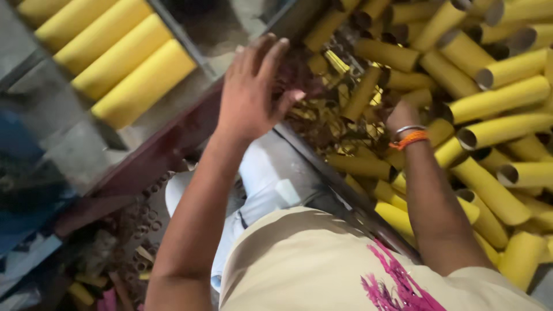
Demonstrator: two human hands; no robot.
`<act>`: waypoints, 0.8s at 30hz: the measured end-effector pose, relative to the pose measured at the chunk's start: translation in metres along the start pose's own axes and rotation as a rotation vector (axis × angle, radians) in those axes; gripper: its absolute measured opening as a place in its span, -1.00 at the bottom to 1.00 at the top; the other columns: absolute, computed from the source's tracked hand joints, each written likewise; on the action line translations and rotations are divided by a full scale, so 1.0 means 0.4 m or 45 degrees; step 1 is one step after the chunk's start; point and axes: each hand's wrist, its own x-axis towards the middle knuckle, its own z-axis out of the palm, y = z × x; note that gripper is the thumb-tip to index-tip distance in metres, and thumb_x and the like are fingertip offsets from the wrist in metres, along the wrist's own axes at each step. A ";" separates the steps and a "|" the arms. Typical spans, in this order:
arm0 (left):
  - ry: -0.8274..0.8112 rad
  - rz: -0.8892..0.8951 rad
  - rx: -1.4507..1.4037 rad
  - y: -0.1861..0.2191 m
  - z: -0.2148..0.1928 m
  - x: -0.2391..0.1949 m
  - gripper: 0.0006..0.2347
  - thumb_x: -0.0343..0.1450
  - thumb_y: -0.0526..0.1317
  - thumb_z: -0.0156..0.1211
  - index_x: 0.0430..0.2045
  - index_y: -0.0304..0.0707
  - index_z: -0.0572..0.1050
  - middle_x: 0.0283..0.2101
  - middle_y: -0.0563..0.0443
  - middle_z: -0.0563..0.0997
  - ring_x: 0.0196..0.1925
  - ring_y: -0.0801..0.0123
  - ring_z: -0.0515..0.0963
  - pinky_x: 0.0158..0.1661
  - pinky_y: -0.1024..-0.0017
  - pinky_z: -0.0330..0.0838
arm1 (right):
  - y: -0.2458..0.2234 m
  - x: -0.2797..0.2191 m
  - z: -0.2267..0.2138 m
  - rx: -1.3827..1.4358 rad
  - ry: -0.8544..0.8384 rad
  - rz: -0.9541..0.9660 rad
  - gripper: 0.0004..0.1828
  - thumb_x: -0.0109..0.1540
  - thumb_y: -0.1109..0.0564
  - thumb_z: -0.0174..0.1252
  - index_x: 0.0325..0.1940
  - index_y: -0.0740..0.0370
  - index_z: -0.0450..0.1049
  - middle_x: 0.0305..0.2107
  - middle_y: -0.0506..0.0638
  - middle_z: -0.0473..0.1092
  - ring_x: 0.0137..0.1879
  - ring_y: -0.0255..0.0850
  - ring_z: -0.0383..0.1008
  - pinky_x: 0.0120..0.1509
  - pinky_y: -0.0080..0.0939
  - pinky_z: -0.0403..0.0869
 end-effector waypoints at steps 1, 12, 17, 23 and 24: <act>-0.040 0.022 -0.068 0.026 0.029 0.019 -0.32 0.45 0.16 0.34 0.38 -0.22 0.25 0.38 -0.27 0.32 0.40 -0.18 0.34 0.38 -0.07 0.22 | 0.021 0.002 0.023 -0.115 -0.085 0.037 -0.52 0.20 -0.11 0.40 0.06 0.24 0.58 -0.06 0.28 0.51 0.01 0.25 0.52 0.08 0.15 0.48; -0.455 -0.225 0.085 0.110 0.126 0.064 -0.47 0.30 0.07 0.38 0.12 -0.14 0.45 -0.01 -0.11 0.58 -0.01 -0.02 0.60 -0.14 0.09 0.50 | -0.059 0.106 0.323 -0.760 0.381 -0.265 -0.59 0.22 0.03 0.22 0.13 0.16 0.45 0.02 0.37 0.40 -0.26 0.10 0.53 0.05 0.22 0.45; -0.503 -0.250 0.117 0.111 0.119 0.070 -0.50 0.32 0.06 0.37 0.09 -0.13 0.48 -0.10 -0.07 0.61 -0.03 0.02 0.60 -0.14 0.10 0.50 | 0.077 0.167 0.259 -0.419 0.267 -0.093 -0.69 0.25 0.01 0.10 -0.10 0.29 0.53 -0.26 0.25 0.53 -0.18 0.13 0.57 -0.13 0.10 0.52; -0.429 -0.121 0.069 0.097 0.128 0.063 -0.55 0.31 0.06 0.37 0.01 -0.13 0.52 -0.11 -0.09 0.62 -0.05 0.00 0.61 -0.16 0.09 0.50 | 0.313 0.164 0.076 -0.214 0.478 -0.018 -0.77 0.18 0.11 0.12 -0.22 0.19 0.65 -0.28 0.26 0.56 -0.22 0.24 0.56 -0.14 0.16 0.52; -0.410 -0.123 0.064 0.094 0.129 0.063 -0.55 0.32 0.06 0.37 0.01 -0.14 0.52 -0.11 -0.09 0.62 -0.05 0.00 0.61 -0.16 0.09 0.50 | 0.311 0.167 0.066 -0.281 0.400 0.035 -0.76 0.10 0.11 0.15 -0.22 0.13 0.66 -0.29 0.26 0.55 -0.21 0.25 0.56 -0.13 0.18 0.52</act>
